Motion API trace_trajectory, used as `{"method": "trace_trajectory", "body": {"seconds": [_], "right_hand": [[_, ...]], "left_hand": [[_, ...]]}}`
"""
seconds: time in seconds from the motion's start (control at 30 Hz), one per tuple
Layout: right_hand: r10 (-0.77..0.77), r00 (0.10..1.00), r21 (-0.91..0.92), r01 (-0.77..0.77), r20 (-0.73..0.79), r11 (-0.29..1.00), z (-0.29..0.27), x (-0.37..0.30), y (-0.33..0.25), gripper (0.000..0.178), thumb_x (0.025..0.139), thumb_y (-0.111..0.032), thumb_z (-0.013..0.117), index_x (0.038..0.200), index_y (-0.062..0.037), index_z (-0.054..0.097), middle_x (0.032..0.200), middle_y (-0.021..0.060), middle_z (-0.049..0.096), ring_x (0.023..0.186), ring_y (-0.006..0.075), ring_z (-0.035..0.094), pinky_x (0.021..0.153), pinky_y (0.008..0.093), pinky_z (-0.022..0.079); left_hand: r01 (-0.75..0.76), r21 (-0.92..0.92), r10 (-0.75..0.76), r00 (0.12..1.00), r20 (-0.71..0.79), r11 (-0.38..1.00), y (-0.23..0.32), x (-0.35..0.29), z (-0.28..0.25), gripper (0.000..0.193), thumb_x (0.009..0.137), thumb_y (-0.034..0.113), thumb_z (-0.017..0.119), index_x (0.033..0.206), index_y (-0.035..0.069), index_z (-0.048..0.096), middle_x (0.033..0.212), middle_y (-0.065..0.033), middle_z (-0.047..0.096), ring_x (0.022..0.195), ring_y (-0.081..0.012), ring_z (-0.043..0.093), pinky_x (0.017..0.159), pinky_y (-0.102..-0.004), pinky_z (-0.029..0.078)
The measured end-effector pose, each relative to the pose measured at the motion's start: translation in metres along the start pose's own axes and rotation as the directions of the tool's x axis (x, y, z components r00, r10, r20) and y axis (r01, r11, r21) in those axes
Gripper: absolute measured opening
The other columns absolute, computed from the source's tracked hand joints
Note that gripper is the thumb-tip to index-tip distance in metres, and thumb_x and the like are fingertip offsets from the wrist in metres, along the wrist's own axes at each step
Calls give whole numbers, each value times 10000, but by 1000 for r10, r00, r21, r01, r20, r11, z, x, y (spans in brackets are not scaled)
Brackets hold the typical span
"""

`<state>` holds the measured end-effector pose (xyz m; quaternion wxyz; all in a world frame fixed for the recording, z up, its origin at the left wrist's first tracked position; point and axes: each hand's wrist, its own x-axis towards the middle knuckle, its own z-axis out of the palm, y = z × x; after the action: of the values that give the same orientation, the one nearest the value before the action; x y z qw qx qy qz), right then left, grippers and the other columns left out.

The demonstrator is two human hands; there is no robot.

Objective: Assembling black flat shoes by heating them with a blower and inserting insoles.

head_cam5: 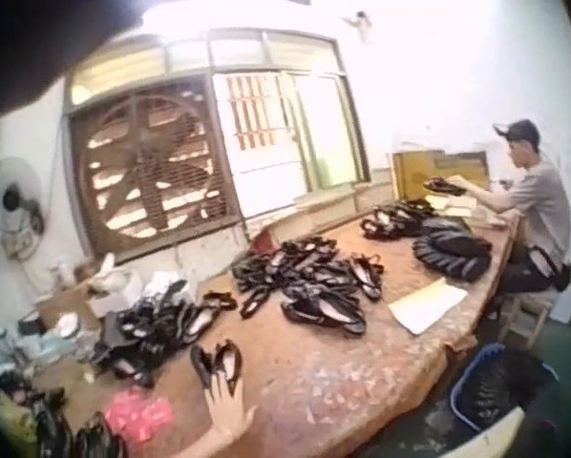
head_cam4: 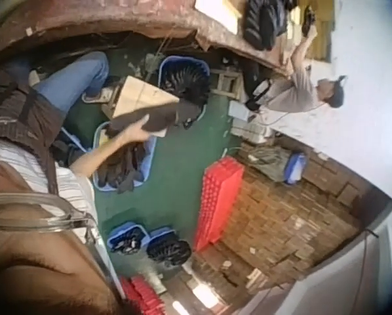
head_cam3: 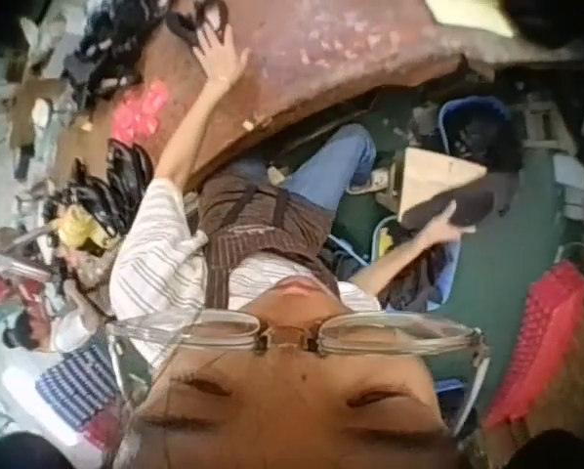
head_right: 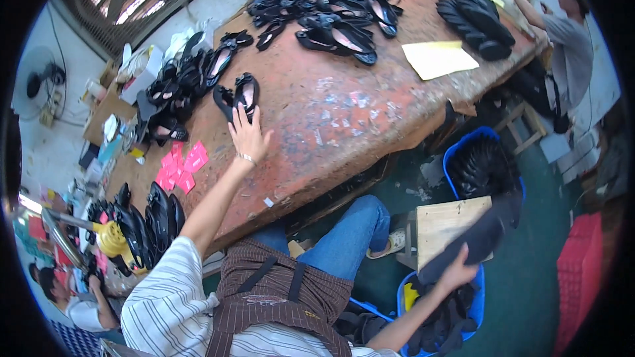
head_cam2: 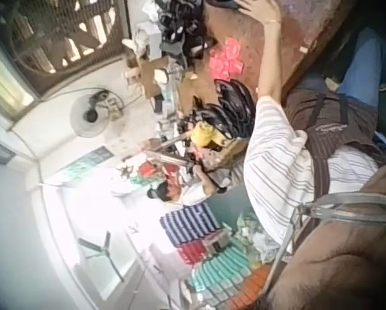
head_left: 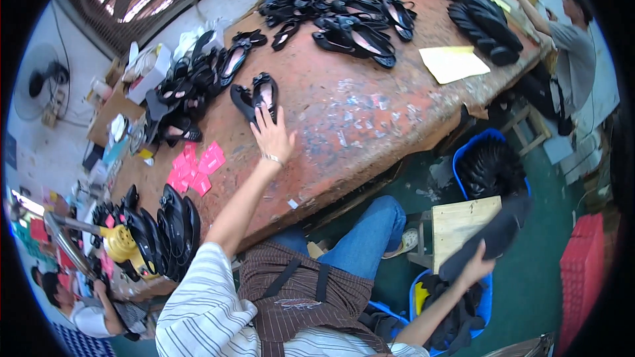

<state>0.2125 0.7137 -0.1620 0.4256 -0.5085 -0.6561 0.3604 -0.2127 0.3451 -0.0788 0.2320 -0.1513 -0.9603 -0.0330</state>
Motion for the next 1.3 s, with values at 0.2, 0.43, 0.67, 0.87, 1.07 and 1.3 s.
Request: {"method": "trace_trajectory", "body": {"seconds": [0.2,0.43,0.67,0.87,1.07,1.3], "right_hand": [[-800,593,-115,805,97,583,205,-44,-231,430,782,57,556,1166,-114,640,1049,88,688,944,285,666,810,385,536],[-480,233,-8,905,846,425,354,-96,-215,629,929,-439,543,1409,-53,417,1485,240,340,1392,436,277,1065,590,321],[-543,353,-45,865,762,499,371,-81,-234,533,792,-260,736,1254,-44,579,1201,168,581,1145,342,514,946,446,428],[-505,361,-22,829,784,559,381,-68,-253,512,777,-221,742,1229,-24,603,1139,212,590,1065,385,570,922,451,455],[-320,562,104,382,763,918,371,-55,-277,445,966,-436,512,1102,-45,675,823,149,632,802,243,626,760,336,498],[-340,419,368,13,842,930,277,-131,-340,596,1020,-494,353,1091,-11,695,736,7,586,701,88,532,657,232,427]], "left_hand": [[17,55,-35,943,332,998,-70,49,20,671,699,356,787,1281,117,554,1313,-157,522,1303,-326,395,962,-540,437],[92,-20,-64,820,568,996,-155,27,-49,478,644,552,772,869,131,736,964,-96,701,1090,-292,555,883,-480,482],[204,-167,-135,926,351,965,-189,0,-37,307,795,383,701,811,79,738,910,-112,690,1044,-293,584,1101,-645,200],[174,-492,-237,969,-68,853,-187,16,-43,120,779,160,703,788,40,709,833,-48,638,932,-253,563,932,-440,353],[-159,-465,7,950,-313,871,-178,-42,-128,132,717,95,707,818,13,681,854,-69,609,931,-269,559,892,-426,393],[-350,-415,304,937,-175,840,-156,-173,-121,248,649,55,627,885,81,699,847,-20,588,971,-213,581,976,-468,403]]}}
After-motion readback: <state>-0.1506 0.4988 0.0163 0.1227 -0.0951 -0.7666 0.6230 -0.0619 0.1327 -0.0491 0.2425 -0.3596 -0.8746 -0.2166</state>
